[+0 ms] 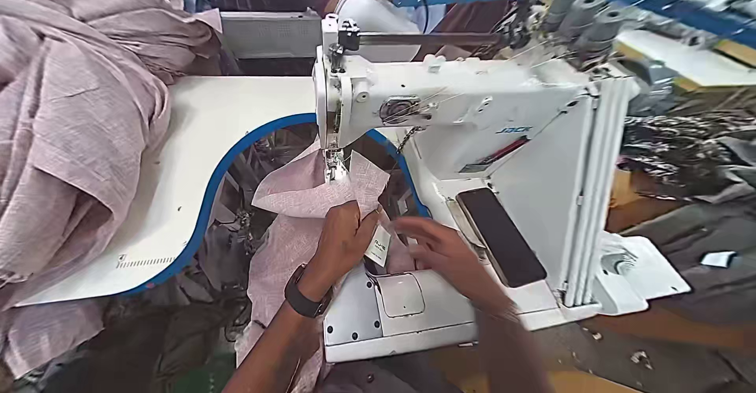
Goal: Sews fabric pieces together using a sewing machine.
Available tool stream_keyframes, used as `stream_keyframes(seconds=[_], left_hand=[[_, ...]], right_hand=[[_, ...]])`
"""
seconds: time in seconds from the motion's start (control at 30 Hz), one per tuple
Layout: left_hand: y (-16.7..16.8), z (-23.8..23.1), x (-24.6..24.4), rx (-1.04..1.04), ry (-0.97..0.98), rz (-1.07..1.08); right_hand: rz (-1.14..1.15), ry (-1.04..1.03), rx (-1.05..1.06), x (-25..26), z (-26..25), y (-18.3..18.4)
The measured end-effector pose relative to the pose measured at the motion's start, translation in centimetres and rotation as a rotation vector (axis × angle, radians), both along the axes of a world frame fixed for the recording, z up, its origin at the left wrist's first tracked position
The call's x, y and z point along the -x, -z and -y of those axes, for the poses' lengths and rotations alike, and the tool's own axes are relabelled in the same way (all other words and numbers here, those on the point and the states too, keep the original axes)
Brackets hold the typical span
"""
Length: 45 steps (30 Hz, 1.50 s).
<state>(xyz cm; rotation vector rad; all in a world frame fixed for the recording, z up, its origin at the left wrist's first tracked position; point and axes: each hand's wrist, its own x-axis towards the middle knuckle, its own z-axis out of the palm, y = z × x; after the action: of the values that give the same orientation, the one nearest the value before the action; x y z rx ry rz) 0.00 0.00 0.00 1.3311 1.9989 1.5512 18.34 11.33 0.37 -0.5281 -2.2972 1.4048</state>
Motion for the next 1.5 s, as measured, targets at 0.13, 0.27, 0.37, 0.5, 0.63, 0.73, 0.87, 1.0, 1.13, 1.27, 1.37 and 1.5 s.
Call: stream_keyframes(seconds=[0.13,0.27,0.37,0.5,0.63,0.73,0.87,1.0,1.13,1.27,1.37,1.5], left_hand=[[-2.1,4.3,3.7,0.064,-0.184,-0.100],[3.7,13.5,11.7,0.308,-0.562,-0.001],[3.6,14.1,11.2,0.329,-0.589,-0.127],[0.9,7.8,3.0,0.215,-0.357,-0.464],[1.4,13.9,3.9,0.514,-0.194,-0.092],[-0.8,16.0,0.5,0.400,0.246,-0.031],[-1.9,8.4,0.6,0.245,0.097,-0.080],[3.5,0.8,3.1,0.261,-0.301,-0.170],[3.5,0.0,3.0,0.375,-0.308,-0.134],[3.7,-0.6,3.8,0.325,-0.358,-0.186],[3.5,0.0,4.0,0.317,-0.351,-0.213],[3.9,0.0,3.9,0.293,-0.342,-0.119]], right_hand=[[-0.031,-0.011,0.152,8.8,2.6,-1.9],[0.007,0.470,-0.109,6.1,-4.9,-5.0],[0.117,0.467,-0.358,8.6,-3.7,-6.1],[0.521,-0.259,-0.546,15.8,4.7,-5.3],[0.535,-0.123,-0.629,16.0,0.0,-4.4],[0.224,-0.106,-0.687,14.4,0.6,-0.2],[0.240,-0.137,-0.599,13.2,1.4,-0.6],[0.654,0.176,-0.404,10.4,-6.3,-4.0],[0.710,0.179,-0.377,10.2,-5.6,-4.4],[0.814,-0.022,-0.359,12.7,-1.3,-3.6],[0.884,0.279,-0.355,11.3,-5.6,-3.7],[0.448,0.255,-0.530,11.0,-3.8,-1.9]])
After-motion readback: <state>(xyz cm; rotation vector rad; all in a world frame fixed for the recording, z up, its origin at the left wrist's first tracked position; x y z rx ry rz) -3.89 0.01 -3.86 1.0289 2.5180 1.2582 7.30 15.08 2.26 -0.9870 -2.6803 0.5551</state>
